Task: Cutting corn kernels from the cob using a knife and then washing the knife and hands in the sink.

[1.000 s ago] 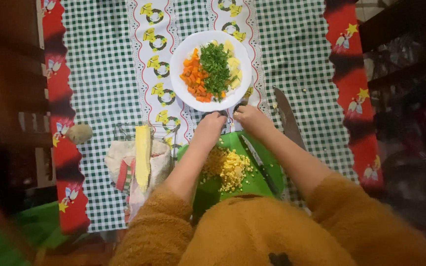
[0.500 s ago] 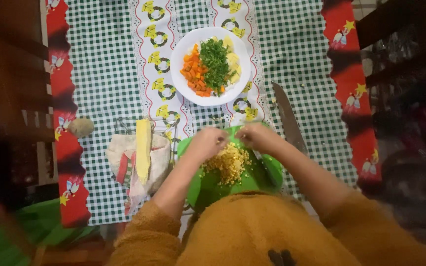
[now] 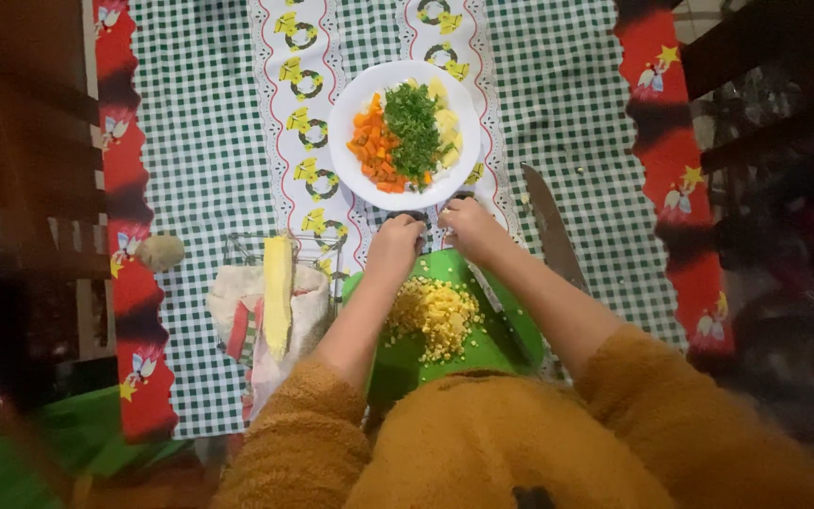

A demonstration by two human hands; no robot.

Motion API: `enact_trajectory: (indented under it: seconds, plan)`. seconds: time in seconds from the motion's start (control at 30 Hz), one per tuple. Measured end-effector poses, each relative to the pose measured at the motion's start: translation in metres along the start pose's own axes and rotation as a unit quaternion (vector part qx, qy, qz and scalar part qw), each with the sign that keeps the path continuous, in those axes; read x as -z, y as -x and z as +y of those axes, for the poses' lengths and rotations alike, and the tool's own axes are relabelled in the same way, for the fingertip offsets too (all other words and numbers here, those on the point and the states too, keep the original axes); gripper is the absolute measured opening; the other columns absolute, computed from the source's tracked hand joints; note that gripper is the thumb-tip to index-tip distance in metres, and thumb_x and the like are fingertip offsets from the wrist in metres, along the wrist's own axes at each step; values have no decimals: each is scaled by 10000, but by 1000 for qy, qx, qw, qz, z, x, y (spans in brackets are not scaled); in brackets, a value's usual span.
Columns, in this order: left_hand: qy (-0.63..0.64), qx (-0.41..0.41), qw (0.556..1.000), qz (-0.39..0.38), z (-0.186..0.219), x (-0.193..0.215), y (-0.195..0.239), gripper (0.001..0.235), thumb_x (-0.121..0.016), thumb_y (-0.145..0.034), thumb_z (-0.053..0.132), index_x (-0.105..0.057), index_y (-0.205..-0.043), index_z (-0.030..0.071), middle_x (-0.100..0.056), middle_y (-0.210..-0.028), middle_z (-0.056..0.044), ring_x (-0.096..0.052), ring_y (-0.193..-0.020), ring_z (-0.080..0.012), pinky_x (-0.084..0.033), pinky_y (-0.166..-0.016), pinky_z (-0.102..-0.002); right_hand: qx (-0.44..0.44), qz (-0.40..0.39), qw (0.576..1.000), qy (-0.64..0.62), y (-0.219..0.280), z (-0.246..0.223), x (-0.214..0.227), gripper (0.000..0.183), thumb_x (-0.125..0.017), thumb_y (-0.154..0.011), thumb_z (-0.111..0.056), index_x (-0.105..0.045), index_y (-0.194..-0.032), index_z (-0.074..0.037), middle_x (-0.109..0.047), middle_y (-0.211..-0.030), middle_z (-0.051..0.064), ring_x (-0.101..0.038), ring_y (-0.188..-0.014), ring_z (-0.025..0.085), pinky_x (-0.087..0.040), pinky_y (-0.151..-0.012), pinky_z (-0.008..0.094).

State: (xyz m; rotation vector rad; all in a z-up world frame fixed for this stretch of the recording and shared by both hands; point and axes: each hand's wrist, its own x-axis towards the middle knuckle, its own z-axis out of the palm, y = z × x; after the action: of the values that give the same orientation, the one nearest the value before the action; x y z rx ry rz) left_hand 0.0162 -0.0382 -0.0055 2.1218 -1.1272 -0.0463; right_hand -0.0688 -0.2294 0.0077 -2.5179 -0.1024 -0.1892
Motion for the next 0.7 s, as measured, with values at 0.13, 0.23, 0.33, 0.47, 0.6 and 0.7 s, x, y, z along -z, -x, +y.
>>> enact_trajectory:
  seconds: [0.13,0.23,0.33,0.47,0.6,0.7]
  plan:
    - [-12,6,1000,-10,-10,-5,1,165,-747,-771,52,-745,-935,75,-708,-951,-123,-671,-895,-349,-552,-759,-472,2,-26,1000,13,-2,8,-6,189,-801,-652,-41,-711,-817,-57,-655,-891,139,-620,-854,392,-520,-760,492]
    - [-6,37,998,-43,-18,-8,-1,74,-751,-800,49,-735,-846,104,-683,-874,-117,-681,-888,-341,-555,-769,-468,-40,-67,997,27,-1,22,-15,84,-731,-761,-2,-674,-797,-54,-633,-871,133,-644,-897,359,-537,-768,468]
    - [20,49,997,-65,-22,-9,-4,118,-770,-733,62,-723,-837,91,-680,-858,-138,-682,-820,-371,-558,-723,-477,-49,-66,997,16,-3,12,-5,114,-723,-738,-34,-646,-823,-36,-621,-851,152,-639,-872,378,-531,-748,484]
    - [11,105,988,-108,-24,-14,-9,117,-786,-732,91,-733,-835,105,-712,-824,-144,-699,-781,-373,-571,-723,-475,-39,-102,993,52,-5,11,-8,37,-690,-803,-51,-662,-823,-64,-639,-892,145,-660,-885,378,-536,-719,491]
    - [49,122,985,-114,-23,-1,-10,156,-809,-676,96,-726,-808,93,-734,-795,-136,-719,-771,-331,-587,-733,-440,12,-116,992,44,2,51,-25,101,-664,-748,-20,-680,-822,-88,-677,-853,123,-675,-915,362,-558,-775,471]
    - [45,132,984,-110,-19,18,-1,202,-851,-652,106,-728,-810,80,-721,-766,-133,-712,-745,-319,-575,-703,-431,16,-43,999,-12,12,62,-17,180,-653,-733,-12,-691,-897,-74,-674,-909,161,-664,-882,379,-560,-756,472]
